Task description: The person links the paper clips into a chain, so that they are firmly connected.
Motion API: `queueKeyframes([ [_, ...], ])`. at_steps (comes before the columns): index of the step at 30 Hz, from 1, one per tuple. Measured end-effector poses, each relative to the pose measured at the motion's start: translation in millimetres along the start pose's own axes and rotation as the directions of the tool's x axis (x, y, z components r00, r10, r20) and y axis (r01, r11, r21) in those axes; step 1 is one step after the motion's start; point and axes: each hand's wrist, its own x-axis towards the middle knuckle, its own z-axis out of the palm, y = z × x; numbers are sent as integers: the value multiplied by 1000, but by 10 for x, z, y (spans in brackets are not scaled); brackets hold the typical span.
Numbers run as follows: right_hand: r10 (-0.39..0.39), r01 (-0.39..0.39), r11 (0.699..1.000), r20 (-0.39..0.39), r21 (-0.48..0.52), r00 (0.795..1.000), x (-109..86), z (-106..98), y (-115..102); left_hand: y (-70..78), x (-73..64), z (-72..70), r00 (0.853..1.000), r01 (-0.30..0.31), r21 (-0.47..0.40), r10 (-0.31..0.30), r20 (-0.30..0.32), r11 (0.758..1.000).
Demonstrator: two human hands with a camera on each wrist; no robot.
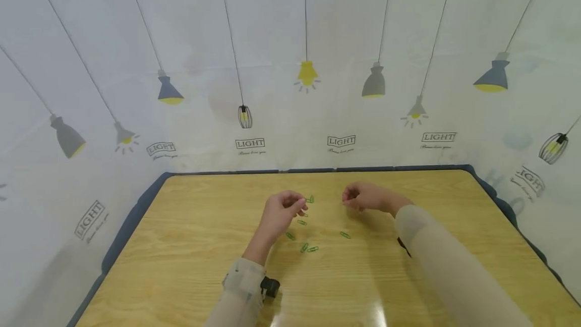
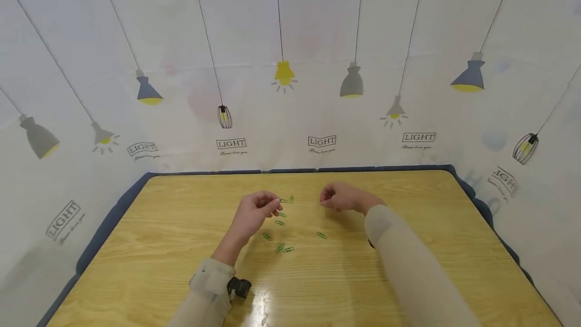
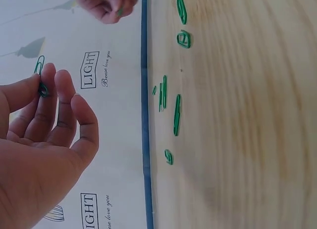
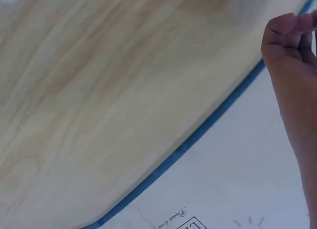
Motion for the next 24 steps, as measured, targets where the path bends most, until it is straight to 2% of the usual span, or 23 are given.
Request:
queueKeyframes([
  [5,-105,107,993,-40,45,994,-28,-71,-229,17,29,-8,1000,-4,-14,4,-9,1000],
  [11,-200,211,972,-107,106,974,-73,-22,-500,36,39,31,1000,-28,-21,28,8,999],
  [18,-190,227,961,-218,156,957,-77,163,-642,28,30,50,1000,-24,-32,24,-3,999],
  [24,-143,233,947,-362,219,921,-178,371,-740,24,7,64,1000,-8,-63,7,-12,998],
])
